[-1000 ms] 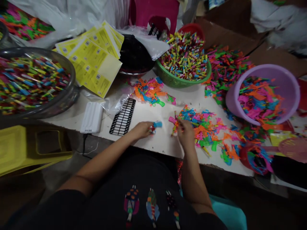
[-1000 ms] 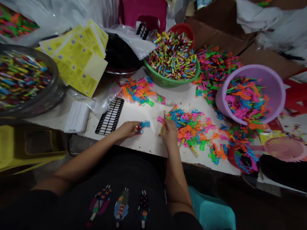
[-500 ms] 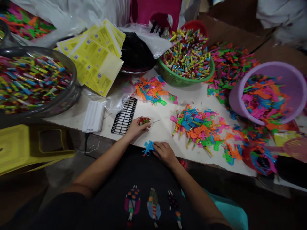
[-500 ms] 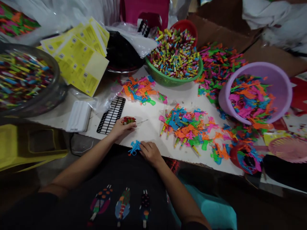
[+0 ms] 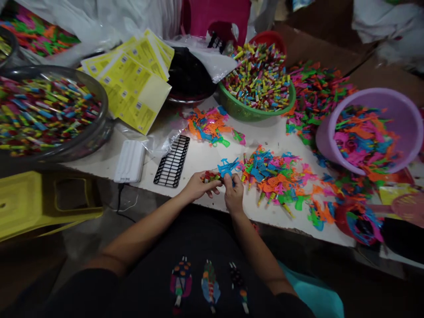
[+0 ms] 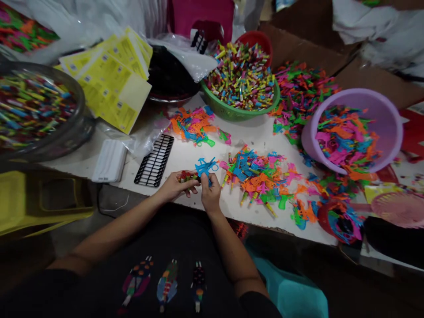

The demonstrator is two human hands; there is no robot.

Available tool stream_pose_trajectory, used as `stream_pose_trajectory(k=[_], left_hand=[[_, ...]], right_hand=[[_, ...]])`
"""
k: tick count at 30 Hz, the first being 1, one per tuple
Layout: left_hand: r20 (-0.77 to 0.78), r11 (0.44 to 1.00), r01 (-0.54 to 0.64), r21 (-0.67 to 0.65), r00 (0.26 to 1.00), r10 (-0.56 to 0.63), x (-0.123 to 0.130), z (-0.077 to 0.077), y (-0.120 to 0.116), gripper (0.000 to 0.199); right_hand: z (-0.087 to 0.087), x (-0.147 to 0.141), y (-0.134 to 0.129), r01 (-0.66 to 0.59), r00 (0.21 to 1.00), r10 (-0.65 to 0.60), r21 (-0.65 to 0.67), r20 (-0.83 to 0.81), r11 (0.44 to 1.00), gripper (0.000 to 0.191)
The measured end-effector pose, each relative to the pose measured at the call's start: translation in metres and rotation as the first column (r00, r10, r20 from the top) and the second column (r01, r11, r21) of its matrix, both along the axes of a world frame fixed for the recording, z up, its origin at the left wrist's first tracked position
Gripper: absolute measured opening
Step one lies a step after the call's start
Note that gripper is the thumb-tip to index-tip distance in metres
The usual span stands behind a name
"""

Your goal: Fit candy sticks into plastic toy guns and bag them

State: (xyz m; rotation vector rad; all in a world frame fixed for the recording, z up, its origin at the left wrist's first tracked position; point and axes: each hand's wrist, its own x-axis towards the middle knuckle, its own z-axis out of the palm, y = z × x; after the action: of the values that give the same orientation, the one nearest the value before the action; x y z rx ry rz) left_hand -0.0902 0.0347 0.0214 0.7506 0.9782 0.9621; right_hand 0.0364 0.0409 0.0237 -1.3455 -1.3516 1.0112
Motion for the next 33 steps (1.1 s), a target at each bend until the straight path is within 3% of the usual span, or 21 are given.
stream_pose_trajectory(k=[7, 10, 12, 14, 15, 17, 18, 19, 21, 23, 25, 27, 30, 33], left_hand=[[-0.222, 0.992, 0.069, 0.105, 0.974, -0.044, 0.005, -0.006, -0.003, 0.042], [-0.194, 0.991, 0.11, 0.073, 0.976, -0.094, 0.011, -0.012, -0.001, 0.042], [-0.186, 0.996, 0.068, 0.054, 0.981, -0.057, 0.012, -0.02, 0.002, 0.042], [-0.263, 0.997, -0.049, 0.063, 0.963, 0.064, 0.008, -0.029, 0.006, 0.041], [-0.328, 0.99, -0.112, 0.085, 0.935, 0.134, 0.004, -0.034, 0.008, 0.039], [-0.467, 0.968, -0.188, 0.164, 0.85, 0.244, -0.004, -0.044, 0.01, 0.034], [-0.528, 0.957, -0.194, 0.217, 0.801, 0.283, -0.007, -0.047, 0.011, 0.032], [-0.574, 0.944, -0.184, 0.273, 0.757, 0.313, -0.009, -0.05, 0.011, 0.031], [-0.631, 0.919, -0.142, 0.367, 0.689, 0.358, -0.01, -0.052, 0.01, 0.033], [-0.661, 0.903, -0.106, 0.416, 0.647, 0.381, -0.009, -0.051, 0.009, 0.03], [-0.662, 0.889, -0.096, 0.447, 0.633, 0.401, -0.008, -0.05, 0.009, 0.024], [-0.628, 0.861, -0.098, 0.5, 0.643, 0.438, -0.009, -0.05, 0.01, 0.019], [-0.555, 0.833, -0.146, 0.533, 0.683, 0.475, -0.011, -0.052, 0.012, 0.019], [-0.518, 0.882, -0.221, 0.417, 0.74, 0.43, -0.012, -0.055, 0.011, 0.027]], right_hand=[[-0.007, 0.003, -0.008, -0.033, 0.97, 0.015, 0.069, 0.244, 0.997, 0.027], [-0.004, 0.015, -0.002, -0.072, 0.933, 0.068, 0.0, 0.352, 0.997, 0.031], [0.002, 0.037, 0.009, -0.044, 0.888, 0.053, -0.031, 0.457, 0.999, 0.034], [0.011, 0.068, 0.025, 0.115, 0.784, -0.119, 0.047, 0.61, 0.992, 0.032], [0.016, 0.084, 0.035, 0.232, 0.685, -0.263, 0.139, 0.679, 0.963, 0.03], [0.025, 0.11, 0.057, 0.404, 0.457, -0.517, 0.348, 0.724, 0.846, 0.032], [0.028, 0.117, 0.07, 0.412, 0.386, -0.568, 0.416, 0.727, 0.811, 0.035], [0.029, 0.119, 0.084, 0.373, 0.366, -0.569, 0.444, 0.736, 0.815, 0.038], [0.025, 0.108, 0.118, 0.18, 0.432, -0.409, 0.367, 0.804, 0.913, 0.04], [0.014, 0.081, 0.154, 0.012, 0.463, -0.16, 0.174, 0.872, 0.985, 0.043], [0.002, 0.049, 0.185, 0.006, 0.398, 0.04, -0.046, 0.917, 0.999, 0.046], [-0.01, 0.019, 0.199, 0.027, 0.351, 0.16, -0.181, 0.923, 0.983, 0.048], [-0.024, -0.01, 0.178, -0.019, 0.329, 0.201, -0.207, 0.923, 0.978, 0.047], [-0.037, -0.016, 0.112, -0.129, 0.304, 0.2, -0.167, 0.931, 0.977, 0.047]])
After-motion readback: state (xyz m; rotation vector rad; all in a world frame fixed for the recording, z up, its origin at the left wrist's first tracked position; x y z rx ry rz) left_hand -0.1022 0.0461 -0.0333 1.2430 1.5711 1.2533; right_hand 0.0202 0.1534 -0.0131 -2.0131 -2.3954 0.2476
